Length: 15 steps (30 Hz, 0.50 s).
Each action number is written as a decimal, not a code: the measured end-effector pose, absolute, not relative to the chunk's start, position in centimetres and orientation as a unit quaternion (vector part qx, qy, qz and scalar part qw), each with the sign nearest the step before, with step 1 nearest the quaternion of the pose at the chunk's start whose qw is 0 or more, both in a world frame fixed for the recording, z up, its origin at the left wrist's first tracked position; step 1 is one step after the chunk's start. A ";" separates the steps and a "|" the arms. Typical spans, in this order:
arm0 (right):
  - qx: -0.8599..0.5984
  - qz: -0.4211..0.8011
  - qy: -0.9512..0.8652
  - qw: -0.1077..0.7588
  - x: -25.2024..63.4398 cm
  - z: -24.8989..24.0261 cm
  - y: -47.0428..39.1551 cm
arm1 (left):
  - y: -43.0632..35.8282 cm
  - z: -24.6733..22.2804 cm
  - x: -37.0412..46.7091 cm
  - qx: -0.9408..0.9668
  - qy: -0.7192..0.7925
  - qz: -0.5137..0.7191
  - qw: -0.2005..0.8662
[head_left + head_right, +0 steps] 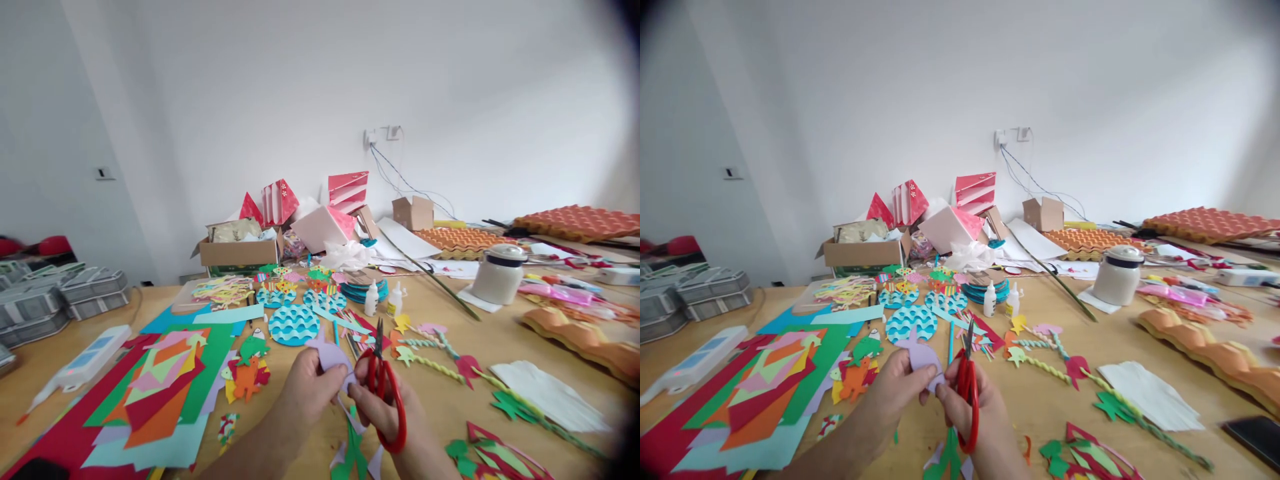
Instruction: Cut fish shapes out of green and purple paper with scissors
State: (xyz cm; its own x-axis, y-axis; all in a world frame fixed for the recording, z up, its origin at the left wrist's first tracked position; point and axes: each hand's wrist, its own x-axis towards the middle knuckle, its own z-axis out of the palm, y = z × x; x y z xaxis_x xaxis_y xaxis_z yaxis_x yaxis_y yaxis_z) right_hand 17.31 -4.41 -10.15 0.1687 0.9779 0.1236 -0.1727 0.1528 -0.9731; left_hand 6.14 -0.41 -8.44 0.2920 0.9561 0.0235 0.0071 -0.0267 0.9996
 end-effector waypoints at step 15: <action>-0.455 0.395 -0.396 0.694 18.9 -9.5 -3.8 | -0.2 -7.5 5.4 0.512 0.393 0.459 0.611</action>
State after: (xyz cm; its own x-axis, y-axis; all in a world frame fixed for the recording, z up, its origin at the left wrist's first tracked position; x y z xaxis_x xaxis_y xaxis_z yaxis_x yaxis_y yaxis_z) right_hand 18.91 -3.76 -9.53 0.3759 0.9069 0.1902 -0.1879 0.2756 -0.9427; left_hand 5.44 -0.23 -7.52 0.2707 0.9626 -0.0097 -0.1582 0.0545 0.9859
